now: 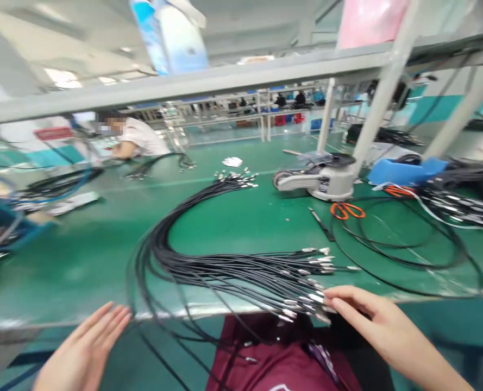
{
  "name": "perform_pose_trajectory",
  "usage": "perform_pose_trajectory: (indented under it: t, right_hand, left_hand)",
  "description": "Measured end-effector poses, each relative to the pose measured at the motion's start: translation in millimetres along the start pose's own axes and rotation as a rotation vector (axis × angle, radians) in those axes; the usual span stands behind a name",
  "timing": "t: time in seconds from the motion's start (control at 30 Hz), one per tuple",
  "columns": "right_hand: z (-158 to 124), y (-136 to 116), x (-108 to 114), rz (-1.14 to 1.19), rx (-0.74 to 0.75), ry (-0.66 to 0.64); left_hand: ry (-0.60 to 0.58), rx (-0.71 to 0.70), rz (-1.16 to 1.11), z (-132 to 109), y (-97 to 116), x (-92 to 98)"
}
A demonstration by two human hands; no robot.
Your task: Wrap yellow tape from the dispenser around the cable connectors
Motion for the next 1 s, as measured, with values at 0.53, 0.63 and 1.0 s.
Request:
perform_pose_trajectory:
  t: [0.53, 0.63, 1.0]
  right_hand:
    - [107, -159, -220, -0.589, 0.445, -0.211]
    - [78, -169, -232, -0.629, 0.507, -0.181]
    - [60, -190, -265, -0.825, 0.531, -0.425]
  left_hand:
    - [-0.181, 0.254, -0.209, -25, 5, -58.9]
    - [-0.208, 0.280, -0.252, -34, 7, -90.2]
    - [-0.190, 0.364, -0.374, -36, 0, -60.2]
Point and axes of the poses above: each hand's wrist, its own z-axis towards the middle knuckle, its own x-axis out of the back of the hand, y = z × x, the point moved 7 cm from there along z, towards the middle knuckle, and after that the axes turned 6 degrees about y, right-handed, at the moved point
